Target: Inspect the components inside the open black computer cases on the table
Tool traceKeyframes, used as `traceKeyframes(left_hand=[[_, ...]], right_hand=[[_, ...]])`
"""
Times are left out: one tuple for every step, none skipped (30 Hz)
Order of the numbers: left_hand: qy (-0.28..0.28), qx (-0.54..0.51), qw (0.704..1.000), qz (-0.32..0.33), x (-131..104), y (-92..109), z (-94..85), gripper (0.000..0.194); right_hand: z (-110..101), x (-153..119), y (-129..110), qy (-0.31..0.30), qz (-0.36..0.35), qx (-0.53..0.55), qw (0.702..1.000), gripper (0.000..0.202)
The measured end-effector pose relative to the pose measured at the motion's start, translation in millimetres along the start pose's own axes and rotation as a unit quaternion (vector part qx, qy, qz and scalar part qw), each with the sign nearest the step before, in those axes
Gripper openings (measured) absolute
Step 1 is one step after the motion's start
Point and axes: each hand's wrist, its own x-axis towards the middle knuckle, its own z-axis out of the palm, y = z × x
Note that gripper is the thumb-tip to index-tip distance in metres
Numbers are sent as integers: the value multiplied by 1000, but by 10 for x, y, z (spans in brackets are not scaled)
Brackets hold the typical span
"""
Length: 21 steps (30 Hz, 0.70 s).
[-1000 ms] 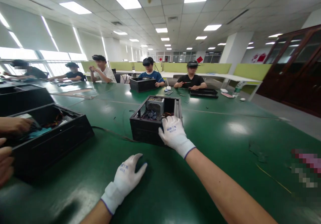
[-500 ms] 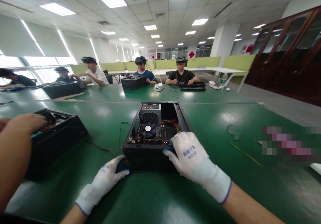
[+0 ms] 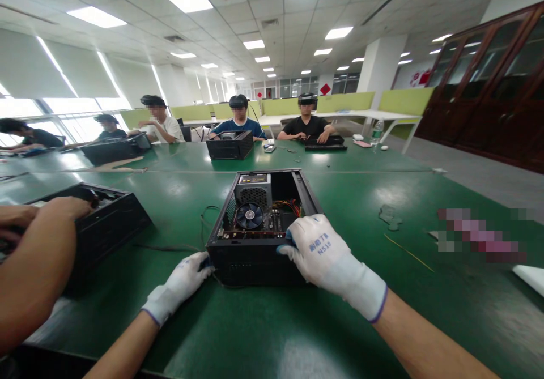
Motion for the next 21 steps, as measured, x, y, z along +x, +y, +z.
traceKeyframes(left_hand=[[1,-7,1000,0,56,43,-5,34],[1,-15,1000,1,109,91,-14,35],[1,-23,1000,2,156,141,-26,34],[0,-32,999,2,192,188,-43,34],[-1,-40,999,0,216,230,-63,34],[-2,-47,999,-4,225,264,-86,34],[-3,-52,999,-9,219,290,-112,35],[-4,-56,998,-14,198,306,-139,36],[-5,-58,998,-17,164,315,-167,38],[-6,-59,998,-21,120,316,-196,39],[-5,-57,998,-28,69,313,-226,40],[1,-52,998,-37,14,307,-257,41],[9,-43,998,-49,-40,301,-291,42],[18,-33,997,-60,-91,298,-329,43],[28,-19,997,-69,-137,300,-371,43],[35,-4,997,-75,-177,310,-417,42],[41,10,996,-74,-211,330,-467,40],[49,22,996,-68,-240,363,-520,38],[62,29,996,-55,-265,409,-575,35],[81,30,996,-37,-289,469,-629,33],[105,25,994,-15,-314,542,-681,31]], right_hand=[[-10,-22,-16,1,-5,1,1000,32],[-21,-47,-38,1,-10,1,1000,31],[-35,-75,-64,2,-14,2,1000,30],[-51,-105,-92,3,-16,2,1000,29],[-69,-137,-120,4,-20,2,1000,27],[-89,-169,-147,5,-21,3,1000,26],[-110,-201,-171,5,-21,5,1000,25],[-130,-234,-192,5,-22,7,1000,25],[-149,-266,-207,3,-22,11,1000,25],[-164,-297,-219,2,-23,13,1000,25],[-177,-326,-226,0,-23,15,1000,26],[-187,-351,-230,-1,-24,15,1000,26],[-193,-371,-232,0,-25,14,1000,26],[-196,-386,-232,1,-27,12,1000,27],[-197,-396,-231,2,-28,11,1000,28],[-196,-402,-230,4,-30,11,999,28],[-194,-405,-230,5,-31,11,999,29],[-192,-405,-231,6,-31,13,999,29],[-191,-404,-233,6,-30,15,999,29],[-192,-404,-237,5,-27,18,999,29],[-194,-403,-244,3,-23,20,1000,29]])
